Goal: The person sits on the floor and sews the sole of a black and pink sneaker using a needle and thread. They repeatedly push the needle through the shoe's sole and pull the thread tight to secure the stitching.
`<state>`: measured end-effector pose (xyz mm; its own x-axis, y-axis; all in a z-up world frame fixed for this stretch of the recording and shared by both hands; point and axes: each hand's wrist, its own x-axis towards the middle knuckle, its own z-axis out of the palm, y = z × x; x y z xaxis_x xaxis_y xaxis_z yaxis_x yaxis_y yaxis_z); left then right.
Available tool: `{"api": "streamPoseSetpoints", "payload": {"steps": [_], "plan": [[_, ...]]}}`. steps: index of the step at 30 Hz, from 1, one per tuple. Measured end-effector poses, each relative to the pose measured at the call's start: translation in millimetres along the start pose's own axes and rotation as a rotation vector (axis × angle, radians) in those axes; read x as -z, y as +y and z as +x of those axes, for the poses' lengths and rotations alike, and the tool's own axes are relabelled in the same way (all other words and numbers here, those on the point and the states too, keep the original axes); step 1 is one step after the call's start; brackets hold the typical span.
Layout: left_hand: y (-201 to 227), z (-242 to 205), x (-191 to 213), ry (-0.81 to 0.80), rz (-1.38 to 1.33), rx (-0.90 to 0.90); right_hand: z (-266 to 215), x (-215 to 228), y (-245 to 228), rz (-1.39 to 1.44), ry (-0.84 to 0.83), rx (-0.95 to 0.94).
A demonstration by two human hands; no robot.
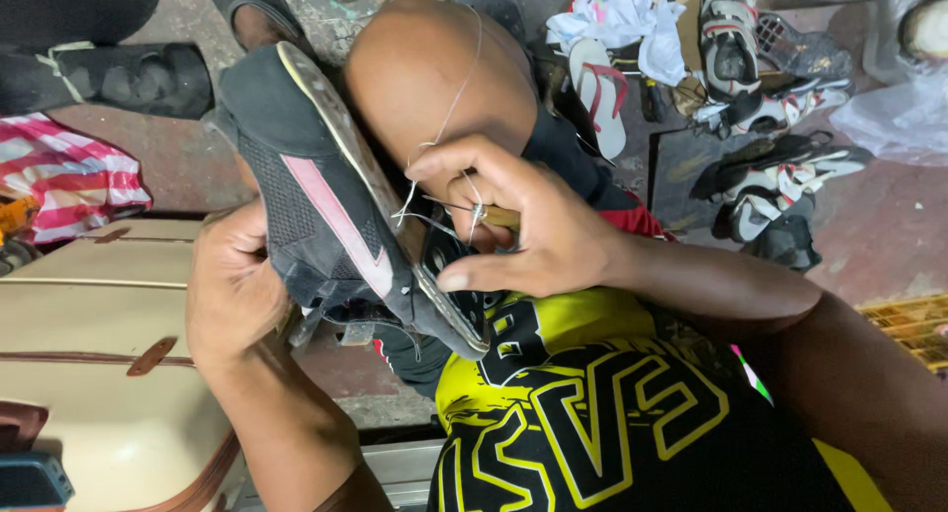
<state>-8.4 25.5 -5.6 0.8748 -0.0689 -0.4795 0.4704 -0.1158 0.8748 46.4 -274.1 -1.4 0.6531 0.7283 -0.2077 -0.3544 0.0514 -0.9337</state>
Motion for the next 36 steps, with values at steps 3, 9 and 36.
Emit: {"api": "streamPoseSetpoints", "payload": {"steps": [3,9,36], "plan": [[-26.5,-6.5,16.7,0.185,-0.007,-0.148,10.7,-11.3,1.2,-0.07,0.088,-0.076],[-54.7,-7.0,57.8,0.78,0.539,-0.252,23.1,-13.3,2.5,-0.13,0.094,0.014],[-32.7,-12.1,-36.5,0.292,-0.3,-0.357,27.0,27.3,-11.1,-0.672,-0.115,0.065]]}}
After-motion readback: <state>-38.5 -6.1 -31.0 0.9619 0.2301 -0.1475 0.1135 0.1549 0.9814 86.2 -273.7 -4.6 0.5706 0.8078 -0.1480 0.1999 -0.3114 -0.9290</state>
